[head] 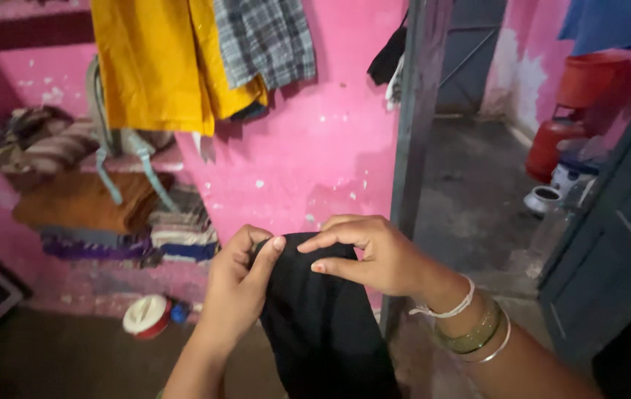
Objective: The person picks up various garments from a pile on a bed, including a plaid shirt, black pants, a striped shirt, and shorts. They fold each item and hang it on a wall-mounted hook rack in a bedroom.
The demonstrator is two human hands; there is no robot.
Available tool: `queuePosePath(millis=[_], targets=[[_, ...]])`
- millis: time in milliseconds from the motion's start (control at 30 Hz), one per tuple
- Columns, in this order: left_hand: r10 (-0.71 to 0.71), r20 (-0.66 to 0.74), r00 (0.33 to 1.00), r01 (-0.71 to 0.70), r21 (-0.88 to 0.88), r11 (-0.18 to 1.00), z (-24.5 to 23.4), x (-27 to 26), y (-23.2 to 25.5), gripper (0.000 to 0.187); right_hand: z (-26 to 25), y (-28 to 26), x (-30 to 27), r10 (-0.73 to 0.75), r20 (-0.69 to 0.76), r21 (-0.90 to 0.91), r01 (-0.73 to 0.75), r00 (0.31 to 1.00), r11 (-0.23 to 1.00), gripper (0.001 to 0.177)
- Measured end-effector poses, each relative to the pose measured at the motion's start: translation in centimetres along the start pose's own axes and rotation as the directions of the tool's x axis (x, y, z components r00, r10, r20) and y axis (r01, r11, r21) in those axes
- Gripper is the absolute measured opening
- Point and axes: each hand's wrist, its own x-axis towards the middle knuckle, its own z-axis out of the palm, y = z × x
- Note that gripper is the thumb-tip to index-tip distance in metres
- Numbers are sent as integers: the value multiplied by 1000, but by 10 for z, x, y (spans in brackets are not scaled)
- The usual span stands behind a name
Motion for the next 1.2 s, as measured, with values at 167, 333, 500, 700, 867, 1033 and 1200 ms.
queuePosePath(millis=[167, 333, 500, 700, 867, 1033, 1200], targets=[[48, 25, 999, -49, 17, 999, -18, 60, -7, 13, -18, 23, 45, -91, -67, -145, 80, 994, 986, 27], [91, 5, 996, -91, 33, 995, -33, 128, -24, 14, -22, 61, 97, -141, -127, -200, 114, 982, 973, 28], [87, 115, 989, -76, -100, 992, -49, 189, -36, 10, -28, 102, 145, -153, -166, -153, 128, 974, 980, 28], [283, 243, 928, -274, -72, 959, -61, 245, -30, 54, -37, 129, 190, -170, -178, -221, 129, 969, 967, 28], [201, 280, 939, -282, 287, 915, -64, 276, -23, 62, -49, 137, 213, -135, -131, -241, 101, 982, 965, 24], [197, 383, 902, -305, 245, 920, -66, 315, -20, 46, -73, 138, 233, -130, -106, -286, 95, 986, 953, 26], [296, 471, 831, -292, -84, 953, -66, 371, -11, 33, -111, 136, 261, -7, -122, -96, -5, 993, 995, 32]])
